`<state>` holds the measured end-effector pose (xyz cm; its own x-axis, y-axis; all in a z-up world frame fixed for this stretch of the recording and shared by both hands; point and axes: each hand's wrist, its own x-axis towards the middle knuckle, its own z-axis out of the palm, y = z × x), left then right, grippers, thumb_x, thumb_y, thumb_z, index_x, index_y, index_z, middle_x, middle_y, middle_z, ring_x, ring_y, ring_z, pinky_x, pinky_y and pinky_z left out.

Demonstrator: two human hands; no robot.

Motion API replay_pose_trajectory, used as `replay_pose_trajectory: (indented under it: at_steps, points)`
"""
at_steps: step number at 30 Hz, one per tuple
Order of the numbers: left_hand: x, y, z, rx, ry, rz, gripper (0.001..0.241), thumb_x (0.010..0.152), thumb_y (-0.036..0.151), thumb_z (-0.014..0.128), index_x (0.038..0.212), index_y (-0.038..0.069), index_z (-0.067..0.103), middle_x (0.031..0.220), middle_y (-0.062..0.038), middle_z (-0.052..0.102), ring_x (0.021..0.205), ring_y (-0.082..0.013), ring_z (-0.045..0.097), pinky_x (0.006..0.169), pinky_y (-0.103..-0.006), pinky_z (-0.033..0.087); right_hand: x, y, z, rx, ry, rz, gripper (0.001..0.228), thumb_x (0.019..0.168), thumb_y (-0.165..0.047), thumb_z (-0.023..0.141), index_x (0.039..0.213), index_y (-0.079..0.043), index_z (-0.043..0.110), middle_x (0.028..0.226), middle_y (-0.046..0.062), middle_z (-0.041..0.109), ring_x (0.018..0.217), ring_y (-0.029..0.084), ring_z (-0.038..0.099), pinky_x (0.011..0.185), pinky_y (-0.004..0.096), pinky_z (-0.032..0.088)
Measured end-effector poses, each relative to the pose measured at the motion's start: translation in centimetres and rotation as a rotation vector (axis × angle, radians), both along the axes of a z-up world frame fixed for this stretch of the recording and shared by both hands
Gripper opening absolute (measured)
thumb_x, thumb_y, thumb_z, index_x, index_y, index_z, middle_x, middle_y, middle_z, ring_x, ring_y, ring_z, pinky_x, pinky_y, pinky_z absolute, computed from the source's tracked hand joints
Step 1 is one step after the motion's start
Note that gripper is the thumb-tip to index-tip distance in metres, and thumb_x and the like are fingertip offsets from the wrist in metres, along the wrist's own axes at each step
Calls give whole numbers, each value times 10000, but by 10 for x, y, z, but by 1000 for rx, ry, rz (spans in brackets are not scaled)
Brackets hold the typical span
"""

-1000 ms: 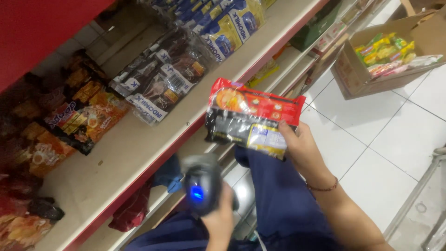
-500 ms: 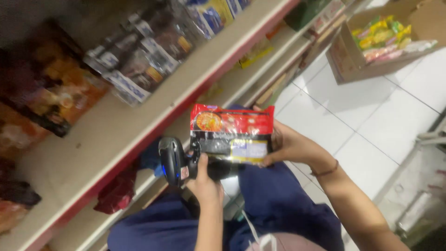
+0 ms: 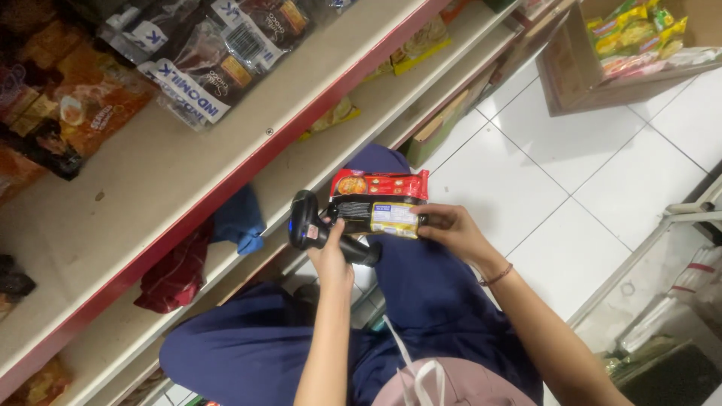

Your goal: Scanning, cleaning, and organizing instant noodle packages on grocery store shelves.

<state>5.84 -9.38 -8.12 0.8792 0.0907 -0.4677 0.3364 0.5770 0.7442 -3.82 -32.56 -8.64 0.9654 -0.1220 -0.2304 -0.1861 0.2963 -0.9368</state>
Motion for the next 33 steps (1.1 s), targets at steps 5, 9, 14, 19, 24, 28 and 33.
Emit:
replay_pose_trajectory:
  at_steps: [5, 9, 14, 19, 24, 28, 33]
  points:
    - [-7, 18, -7, 431, -96, -101, 194, 922, 87, 772, 1066, 20, 661, 812, -38, 652, 653, -133, 602, 586, -275, 484, -10, 4, 7, 83, 9, -21, 408, 888, 97, 653, 1288, 13, 655, 1213, 95, 725, 1113, 163, 694, 986, 309, 568]
    - [-38, 37, 48, 682, -178, -285, 119, 933, 143, 725, 950, 29, 694, 658, 1, 627, 560, -74, 571, 527, -239, 450, -21, 3, -11, 69, 43, -58, 395, 903, 90, 625, 1289, 21, 666, 1175, 94, 739, 1089, 152, 695, 956, 296, 567]
    - [-101, 35, 73, 579, 15, -617, 162, 884, 132, 747, 801, -2, 710, 598, -16, 654, 483, -100, 574, 467, -271, 444, -26, 7, -33, 14, 32, -122, 372, 951, 71, 658, 1320, 37, 688, 945, 18, 684, 872, 90, 624, 801, 246, 537]
    - [-132, 14, 87, 635, -142, -692, 180, 865, 139, 786, 792, -4, 704, 622, -14, 655, 534, -95, 572, 503, -289, 460, -26, 8, -42, 67, 14, -149, 378, 924, 55, 678, 1302, 45, 678, 897, -2, 660, 841, 92, 644, 800, 242, 549]
    - [-137, 4, 111, 770, -221, -721, 181, 816, 143, 809, 781, -3, 709, 593, -68, 678, 520, -124, 602, 523, -315, 494, -25, 8, -42, 74, -16, -158, 354, 940, 17, 684, 1293, 45, 674, 895, -13, 646, 842, 91, 659, 803, 256, 582]
    - [-139, 4, 116, 800, -304, -695, 170, 804, 137, 806, 786, -3, 712, 626, -103, 716, 542, -174, 684, 547, -326, 534, -26, 7, -46, 85, -25, -155, 368, 933, 36, 686, 1301, 54, 670, 921, 7, 670, 865, 90, 649, 822, 244, 550]
    - [-136, 2, 126, 819, -370, -690, 161, 810, 130, 795, 818, -5, 707, 668, -133, 735, 583, -224, 753, 567, -338, 560, -25, 8, -49, 69, -11, -164, 374, 926, 58, 686, 1300, 57, 676, 924, 3, 660, 859, 89, 642, 818, 248, 549]
